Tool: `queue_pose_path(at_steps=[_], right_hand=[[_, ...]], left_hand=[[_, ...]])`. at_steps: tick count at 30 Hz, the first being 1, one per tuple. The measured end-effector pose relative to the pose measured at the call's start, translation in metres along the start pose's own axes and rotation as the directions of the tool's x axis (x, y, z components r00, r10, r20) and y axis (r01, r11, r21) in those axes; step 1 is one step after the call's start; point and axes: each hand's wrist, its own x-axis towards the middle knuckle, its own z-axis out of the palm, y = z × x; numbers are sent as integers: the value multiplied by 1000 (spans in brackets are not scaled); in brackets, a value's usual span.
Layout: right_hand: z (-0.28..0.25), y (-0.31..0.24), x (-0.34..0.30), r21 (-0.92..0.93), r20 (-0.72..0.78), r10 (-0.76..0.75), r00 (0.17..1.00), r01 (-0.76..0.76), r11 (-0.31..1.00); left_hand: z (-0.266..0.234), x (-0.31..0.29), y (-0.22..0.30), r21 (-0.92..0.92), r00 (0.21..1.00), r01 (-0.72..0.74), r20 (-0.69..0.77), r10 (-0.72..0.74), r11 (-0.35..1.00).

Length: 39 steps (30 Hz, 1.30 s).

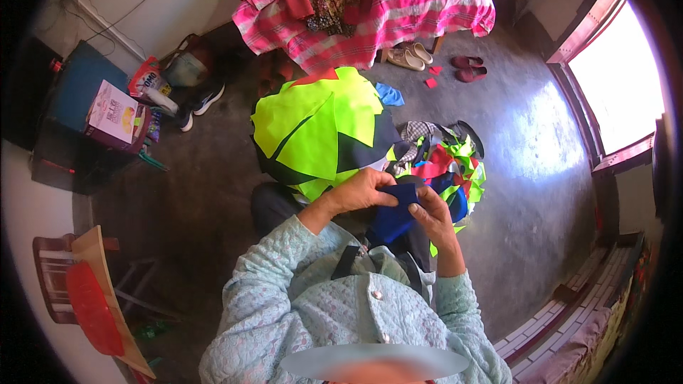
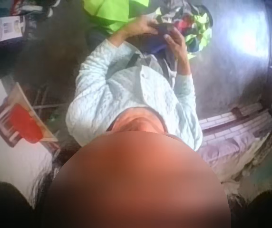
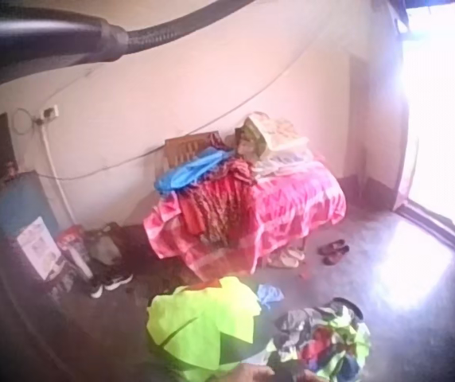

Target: The person sits on the floor and sorts through a pile of colorful fabric pieces. They pick up individual pieces, fold them, and place them into a growing stack on their lap.

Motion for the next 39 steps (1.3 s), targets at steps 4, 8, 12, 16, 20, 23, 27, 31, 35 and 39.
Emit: queue_pose_path(at_steps=[4,8,12,16,20,23,27,31,35,39], right_hand=[[-8,9,-10,-228,-142,-46,989,13,974],[-28,34,-20,-668,-168,-160,973,7,744],[-37,52,-30,-780,-179,-119,977,-67,622],[-34,60,-39,-741,-225,-105,969,-100,664],[-37,58,-43,-684,-206,-136,969,-43,728],[-51,71,-46,-623,-150,-145,978,20,782],[-74,98,-66,-234,-384,-40,923,-56,971],[-120,172,-87,233,-681,302,667,-194,953],[-171,242,-122,504,-745,540,391,-201,840],[-208,298,-154,619,-718,652,244,-203,758]], left_hand=[[-53,-5,36,289,978,-19,-194,78,957],[-115,-2,118,779,765,-41,-379,521,626],[-156,9,163,942,606,188,-334,722,277],[-167,36,141,947,647,308,-282,709,96],[-175,68,51,958,695,280,-241,677,53],[-176,69,-17,960,832,243,-281,478,141],[-173,73,-49,964,703,157,-263,661,217],[-154,69,-41,962,711,226,-272,648,155],[-153,72,-42,962,729,224,-273,627,159],[-144,77,-35,957,746,243,-289,600,159]])
